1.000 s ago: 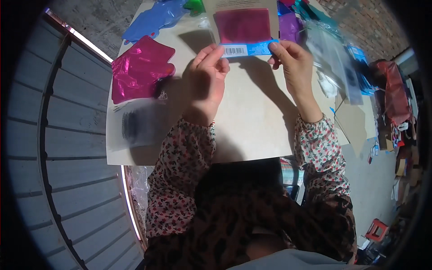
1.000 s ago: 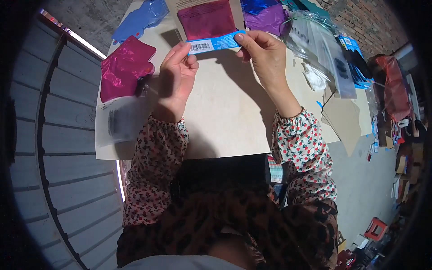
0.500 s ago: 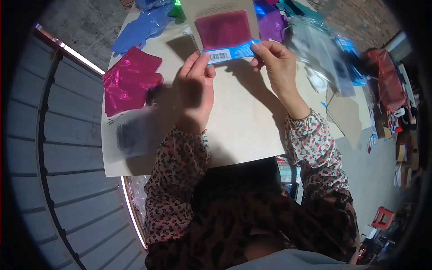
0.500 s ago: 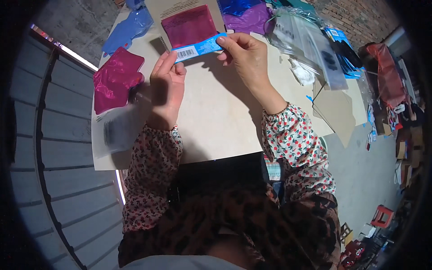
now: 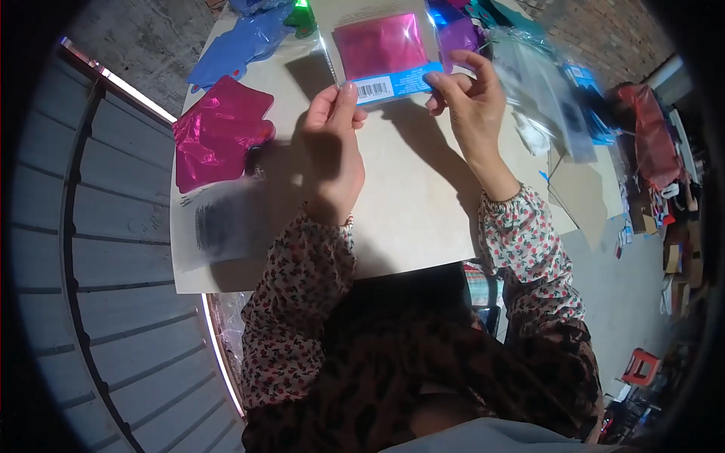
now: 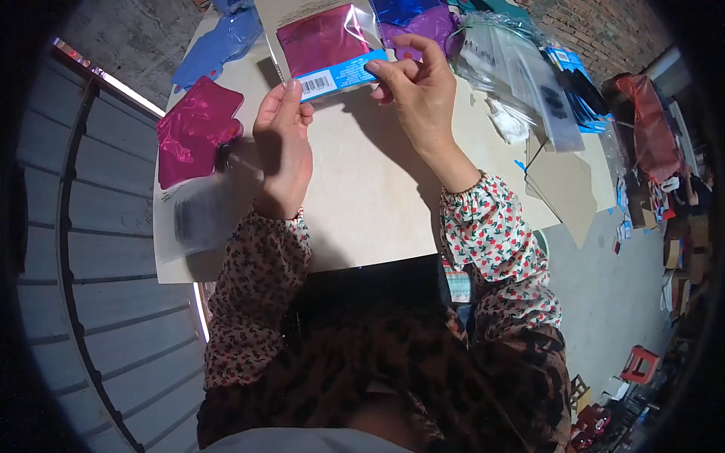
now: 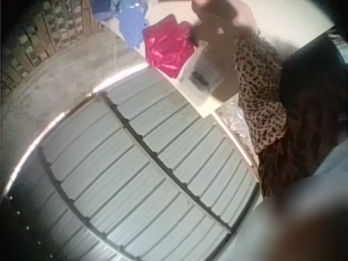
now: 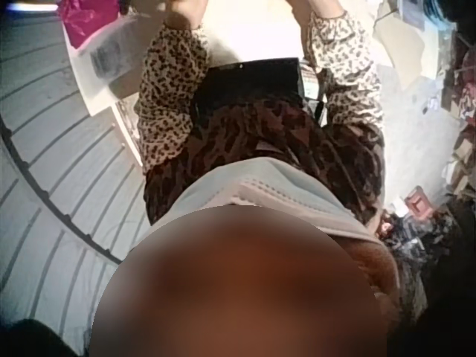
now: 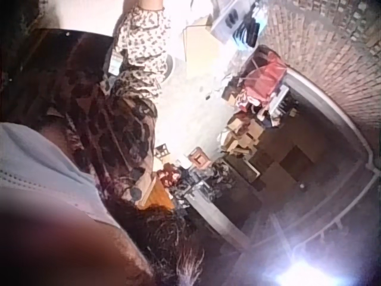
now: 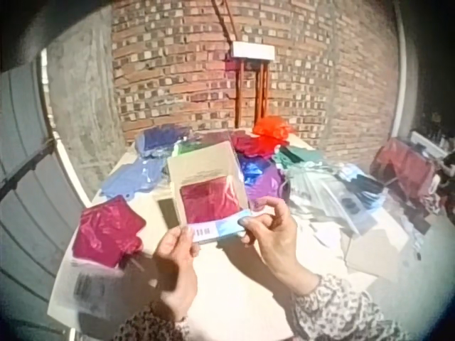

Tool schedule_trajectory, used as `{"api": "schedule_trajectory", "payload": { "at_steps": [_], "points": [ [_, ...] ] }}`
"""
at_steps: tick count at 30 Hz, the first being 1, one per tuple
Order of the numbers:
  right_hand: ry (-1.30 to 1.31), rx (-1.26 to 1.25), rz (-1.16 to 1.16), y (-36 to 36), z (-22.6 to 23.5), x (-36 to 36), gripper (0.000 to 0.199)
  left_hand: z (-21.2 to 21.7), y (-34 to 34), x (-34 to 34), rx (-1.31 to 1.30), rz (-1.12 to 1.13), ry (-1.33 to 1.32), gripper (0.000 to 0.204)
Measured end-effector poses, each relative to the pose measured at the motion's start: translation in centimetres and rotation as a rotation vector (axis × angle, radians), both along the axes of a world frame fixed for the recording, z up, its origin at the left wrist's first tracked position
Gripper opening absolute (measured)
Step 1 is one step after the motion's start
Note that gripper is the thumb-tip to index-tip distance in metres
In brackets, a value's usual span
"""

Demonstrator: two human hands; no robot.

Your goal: The person is sorting, stacking, and labeling colorful metallic plastic sheets.

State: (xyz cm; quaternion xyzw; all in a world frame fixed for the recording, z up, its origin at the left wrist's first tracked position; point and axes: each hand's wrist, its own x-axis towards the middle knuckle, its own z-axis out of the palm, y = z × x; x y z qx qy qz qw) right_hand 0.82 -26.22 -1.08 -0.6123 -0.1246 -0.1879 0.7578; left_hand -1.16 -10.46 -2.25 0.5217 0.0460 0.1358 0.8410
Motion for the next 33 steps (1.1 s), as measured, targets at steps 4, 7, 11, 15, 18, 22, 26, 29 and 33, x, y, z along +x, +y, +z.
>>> {"api": "schedule_trajectory", "payload": {
  "at_steps": [4, 7, 11, 15, 18, 22, 26, 29, 33],
  "points": [
    [-0.007, 0.005, -0.010, -0.4, 0.0, 0.3, 0.026, -0.6, 0.5, 0.3, 0.041, -0.115, -0.021, 0.021],
    [-0.027, -0.024, 0.007, -0.6, -0.5, 0.6, 0.028, -0.1, 0.2, 0.1, -0.030, -0.253, -0.027, 0.020],
    [-0.043, -0.063, 0.015, -0.7, -1.0, 0.7, 0.031, 0.4, -0.1, -0.3, -0.123, -0.369, -0.001, 0.020],
    [-0.053, -0.037, 0.068, -0.2, -0.6, 0.8, 0.033, 0.4, -0.1, -0.2, -0.096, -0.290, -0.017, 0.020],
    [-0.032, -0.006, 0.111, -0.1, -0.6, 0.8, 0.033, 0.2, -0.1, -0.2, -0.103, -0.254, -0.024, 0.020],
    [0.052, 0.027, 0.165, 0.0, -0.8, 0.9, 0.030, 0.0, 0.2, -0.2, -0.077, -0.251, -0.038, 0.019],
    [0.117, 0.028, 0.219, -0.2, -1.0, 1.1, 0.022, -0.7, 0.5, 0.0, -0.038, -0.275, -0.126, 0.018],
    [0.114, 0.001, 0.247, -0.2, -0.9, 1.1, 0.017, -0.8, 0.3, 0.1, -0.127, -0.275, -0.114, 0.016],
    [0.155, -0.023, 0.216, -0.1, -0.9, 0.9, 0.016, -0.7, 0.4, -0.1, -0.098, -0.272, -0.155, 0.016]
  ]
}}
